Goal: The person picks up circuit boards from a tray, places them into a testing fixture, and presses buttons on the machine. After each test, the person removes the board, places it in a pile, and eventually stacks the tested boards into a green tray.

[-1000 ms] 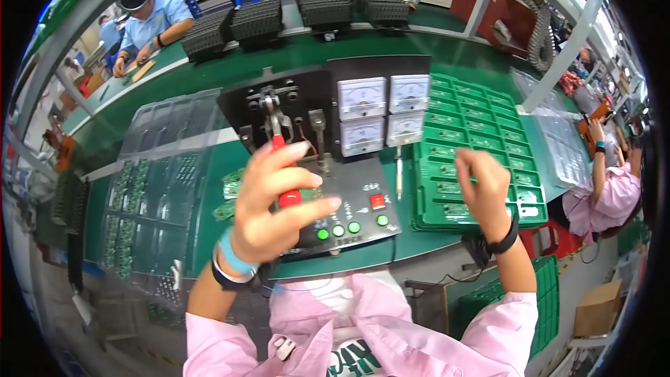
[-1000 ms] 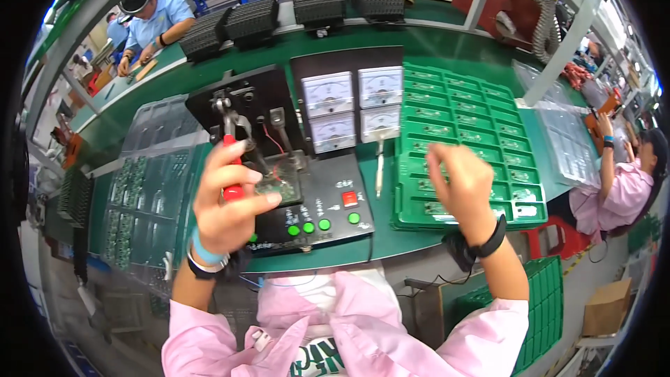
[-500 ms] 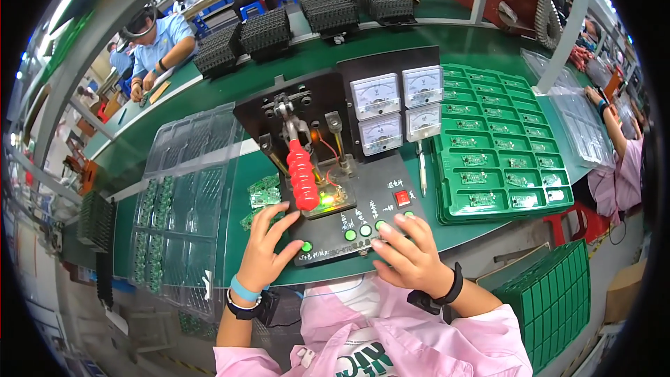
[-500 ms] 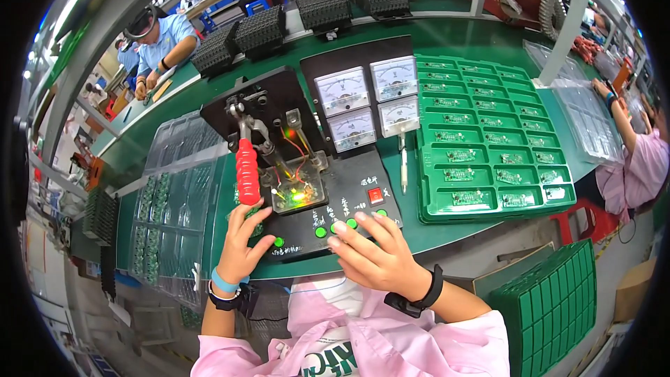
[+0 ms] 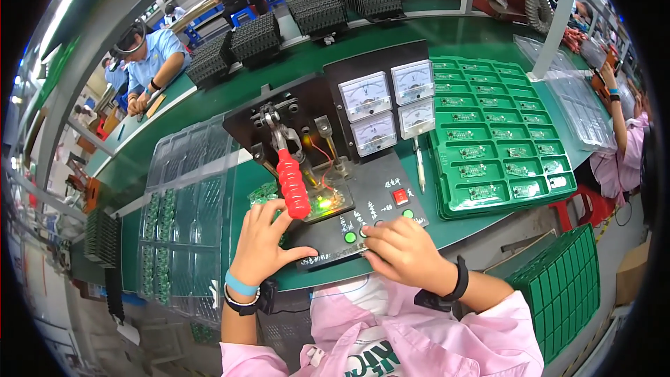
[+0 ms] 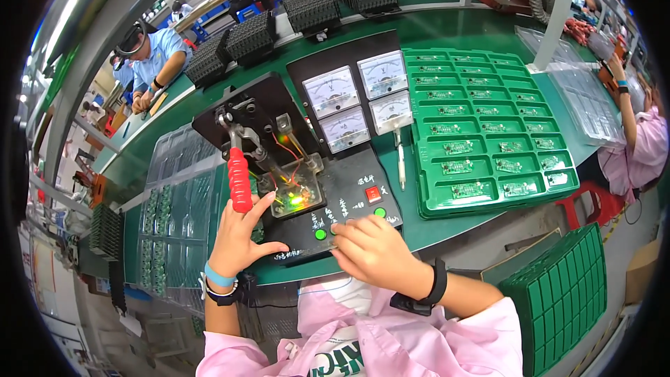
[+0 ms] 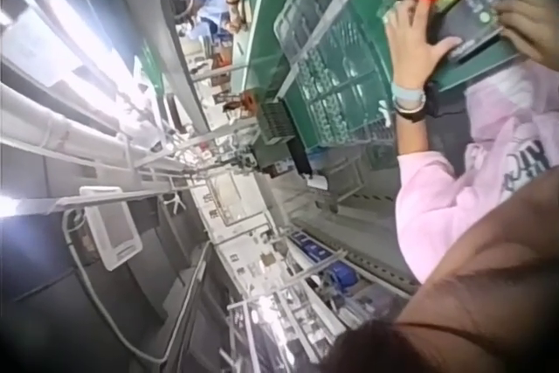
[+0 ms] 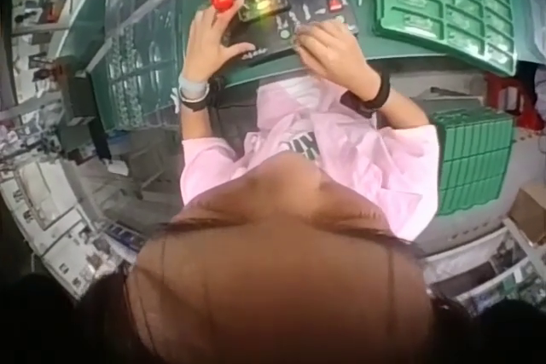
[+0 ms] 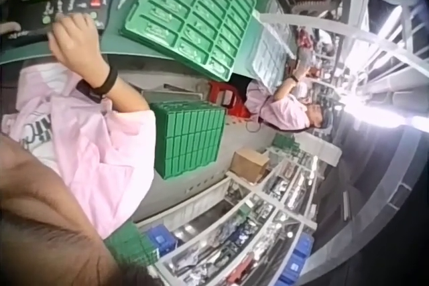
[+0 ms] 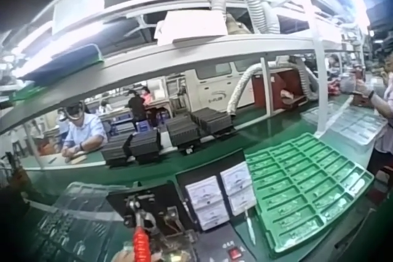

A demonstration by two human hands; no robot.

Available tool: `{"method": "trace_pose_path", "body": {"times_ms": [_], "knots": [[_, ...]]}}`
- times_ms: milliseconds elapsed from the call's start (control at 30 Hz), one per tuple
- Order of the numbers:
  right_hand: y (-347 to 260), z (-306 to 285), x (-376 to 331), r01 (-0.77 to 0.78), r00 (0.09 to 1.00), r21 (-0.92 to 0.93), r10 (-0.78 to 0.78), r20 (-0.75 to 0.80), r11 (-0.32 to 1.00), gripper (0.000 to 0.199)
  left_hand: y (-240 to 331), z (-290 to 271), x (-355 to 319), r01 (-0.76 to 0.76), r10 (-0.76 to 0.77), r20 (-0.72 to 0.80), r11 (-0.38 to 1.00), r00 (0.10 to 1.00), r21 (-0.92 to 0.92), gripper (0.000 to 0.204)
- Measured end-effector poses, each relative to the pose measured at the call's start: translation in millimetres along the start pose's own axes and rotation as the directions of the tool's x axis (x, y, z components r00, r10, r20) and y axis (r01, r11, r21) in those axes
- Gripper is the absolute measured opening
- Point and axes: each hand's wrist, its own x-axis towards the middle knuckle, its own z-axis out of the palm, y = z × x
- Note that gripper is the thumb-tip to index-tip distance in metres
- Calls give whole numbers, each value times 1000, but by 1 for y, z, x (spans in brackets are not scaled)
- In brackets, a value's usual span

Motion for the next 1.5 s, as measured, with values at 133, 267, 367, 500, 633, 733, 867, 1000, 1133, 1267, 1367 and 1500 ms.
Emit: {"method": "trace_pose_path", "body": {"times_ms": [133,267,367,500,633,733,867,1000,1133,1267,1367,1500], "knots": [[-10,-26,82,124,961,170,-76,-266,978,48,1,14,-9,15,-16,-61,1000,998,-22,74],[-15,-70,207,587,634,108,-372,-678,803,45,4,20,-12,52,-80,-200,988,976,-144,72],[5,-69,252,373,757,517,69,-650,770,37,5,20,-20,76,-141,-301,973,943,-216,70],[6,-56,217,296,673,441,143,-726,847,26,-11,10,-46,313,-333,-157,940,930,-135,60],[34,-26,124,-76,882,752,396,-257,655,18,-25,15,-70,317,-319,-3,943,948,-99,34],[44,-10,95,-366,910,700,395,130,613,16,-25,19,-66,233,-235,-36,971,971,-58,21],[31,6,93,-330,944,472,278,179,818,19,-26,21,-68,194,-188,-111,980,976,47,20],[32,19,95,-249,967,391,253,42,886,20,-6,11,-54,170,-188,-340,982,921,-83,21],[29,4,96,-401,915,449,375,152,798,18,22,7,-15,-93,161,-352,975,922,202,21],[27,-30,81,-469,879,460,450,160,754,18,32,26,14,-144,188,-259,973,948,181,22],[43,-61,60,-487,862,433,499,96,759,18,36,40,21,-90,137,-237,976,962,199,25],[88,-105,24,-518,812,369,580,-71,771,17,48,34,22,-86,107,-208,991,972,107,34]]}}
